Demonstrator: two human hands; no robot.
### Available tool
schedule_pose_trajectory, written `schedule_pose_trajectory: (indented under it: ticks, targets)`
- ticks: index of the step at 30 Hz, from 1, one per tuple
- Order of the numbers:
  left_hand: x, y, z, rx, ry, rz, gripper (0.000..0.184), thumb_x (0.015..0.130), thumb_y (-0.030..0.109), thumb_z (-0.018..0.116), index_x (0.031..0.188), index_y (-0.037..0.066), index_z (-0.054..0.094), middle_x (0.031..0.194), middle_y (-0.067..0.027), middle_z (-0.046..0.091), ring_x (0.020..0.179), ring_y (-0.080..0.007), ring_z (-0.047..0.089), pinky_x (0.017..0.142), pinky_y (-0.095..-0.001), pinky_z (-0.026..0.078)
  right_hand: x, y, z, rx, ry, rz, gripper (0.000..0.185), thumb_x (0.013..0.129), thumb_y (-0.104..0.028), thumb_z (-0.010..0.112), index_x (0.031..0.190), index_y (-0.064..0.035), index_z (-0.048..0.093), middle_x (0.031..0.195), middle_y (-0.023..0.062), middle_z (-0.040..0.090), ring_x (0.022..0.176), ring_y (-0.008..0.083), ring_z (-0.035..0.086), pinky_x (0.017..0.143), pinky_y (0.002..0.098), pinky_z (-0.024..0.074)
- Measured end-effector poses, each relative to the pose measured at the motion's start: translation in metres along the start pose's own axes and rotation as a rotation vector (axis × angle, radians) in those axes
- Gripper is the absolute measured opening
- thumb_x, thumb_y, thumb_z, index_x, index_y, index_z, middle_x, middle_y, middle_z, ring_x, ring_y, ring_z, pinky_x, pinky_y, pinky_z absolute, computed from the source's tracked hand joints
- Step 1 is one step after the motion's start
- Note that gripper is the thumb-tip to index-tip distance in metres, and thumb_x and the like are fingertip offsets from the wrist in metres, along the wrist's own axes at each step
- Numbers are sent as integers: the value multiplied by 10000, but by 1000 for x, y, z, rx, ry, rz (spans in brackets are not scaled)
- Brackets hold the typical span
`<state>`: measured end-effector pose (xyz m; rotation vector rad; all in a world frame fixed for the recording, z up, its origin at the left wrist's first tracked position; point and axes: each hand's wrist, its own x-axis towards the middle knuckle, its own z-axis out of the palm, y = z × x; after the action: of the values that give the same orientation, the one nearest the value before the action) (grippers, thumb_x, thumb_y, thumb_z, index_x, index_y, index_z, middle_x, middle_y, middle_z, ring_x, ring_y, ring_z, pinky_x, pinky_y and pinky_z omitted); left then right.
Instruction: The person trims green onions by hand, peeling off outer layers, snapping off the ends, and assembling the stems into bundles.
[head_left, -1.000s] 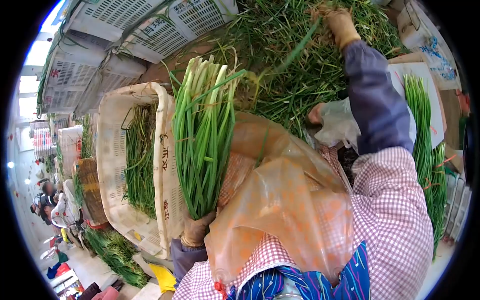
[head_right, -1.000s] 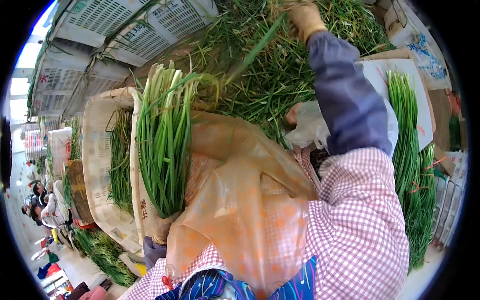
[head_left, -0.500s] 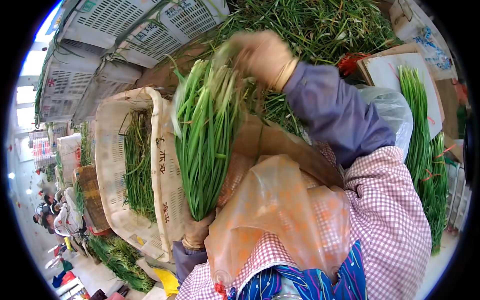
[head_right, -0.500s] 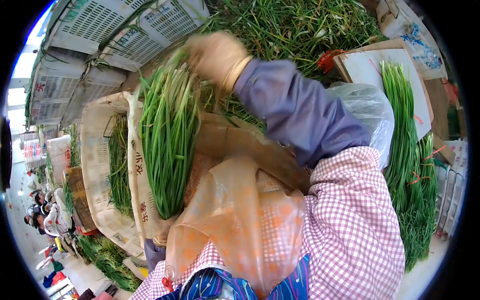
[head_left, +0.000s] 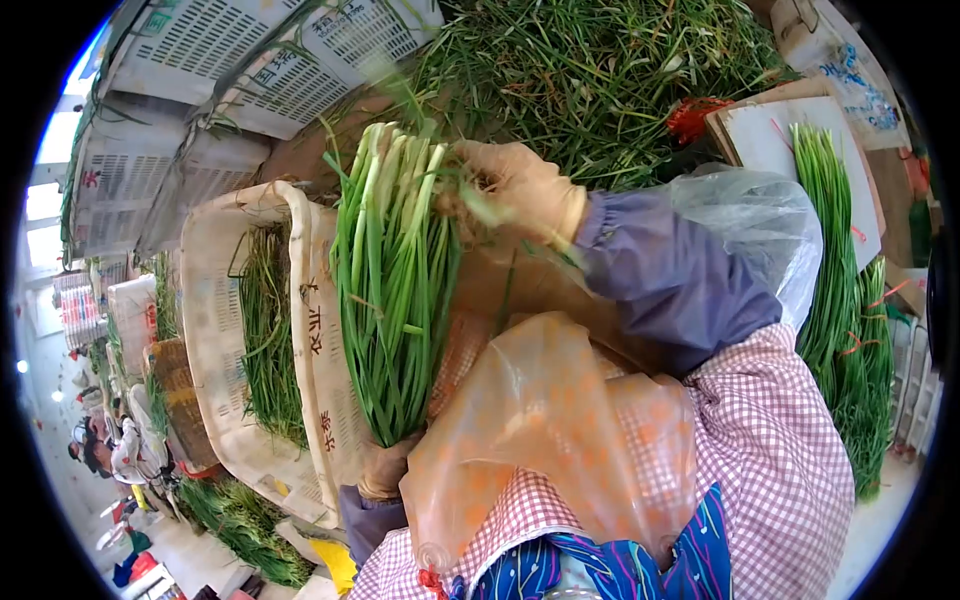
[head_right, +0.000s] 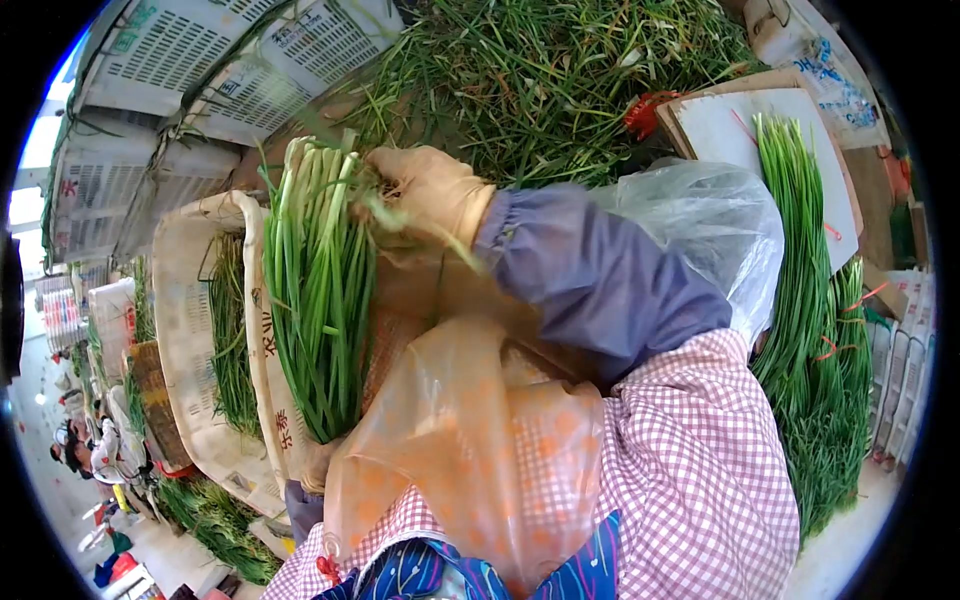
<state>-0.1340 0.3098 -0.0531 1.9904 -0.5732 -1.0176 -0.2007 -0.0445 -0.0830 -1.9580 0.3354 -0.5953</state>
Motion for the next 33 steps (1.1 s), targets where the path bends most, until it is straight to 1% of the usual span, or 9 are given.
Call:
schedule_pose_trajectory:
  ticks: [6,8,14,15,16,22,27,30,33]
  targets:
    - [-6,20,4,-196,34,-105,192,685,-4,669,869,18,616,827,-38,626,729,-149,581,639,-304,474,44,144,-72,-643,601,-127,182,829,-252,578,905,-99,639,709,108,626,588,216,613,528,350,511]
    - [-6,10,3,-213,71,-74,221,694,-5,670,905,21,611,852,-35,627,750,-146,580,653,-304,475,41,146,-139,557,600,453,201,845,-271,567,905,-94,642,729,76,630,569,180,603,490,327,517]
    - [3,3,-3,-432,-41,-218,358,704,-33,655,1047,36,577,976,-34,611,862,-147,576,742,-299,472,47,48,-41,565,-266,236,382,864,-360,584,1128,-85,584,937,63,623,697,136,603,476,247,469]
    - [3,4,-2,-361,-29,-194,368,706,-31,658,1057,37,574,986,-37,613,876,-149,577,758,-301,472,54,55,-7,494,-79,-169,334,856,-320,610,1067,-62,616,839,49,634,655,130,590,478,237,461]
    - [3,4,-3,-290,-15,-171,378,707,-30,661,1067,39,571,996,-41,614,890,-151,578,774,-304,472,48,0,-18,645,-185,515,269,850,-259,626,1004,-38,637,728,39,629,607,122,574,473,236,448]
    - [1,-3,-3,-213,5,5,456,714,-43,657,1142,31,518,1063,-65,600,935,-150,570,801,-277,467,70,23,-72,765,137,148,201,899,-178,517,921,-12,627,611,-44,524,433,34,419,368,252,383]
    - [2,-20,1,-210,95,43,565,697,-19,674,1214,22,450,1104,-76,578,952,-155,564,804,-267,461,87,81,-184,1370,51,-245,202,924,-157,466,962,7,578,671,3,518,498,104,461,523,274,444]
    - [6,-12,3,-212,100,107,598,695,22,686,1236,15,430,1110,-92,575,961,-165,563,819,-279,454,82,84,-138,-488,-118,408,571,883,-347,556,1302,2,385,1083,147,589,1044,252,550,903,382,440]
    - [8,-4,6,-109,103,173,608,704,53,687,1249,12,422,1099,-108,579,964,-180,564,833,-291,449,79,2,-88,287,-195,405,675,858,-437,559,1359,-41,339,1215,172,533,1157,258,487,979,341,384]
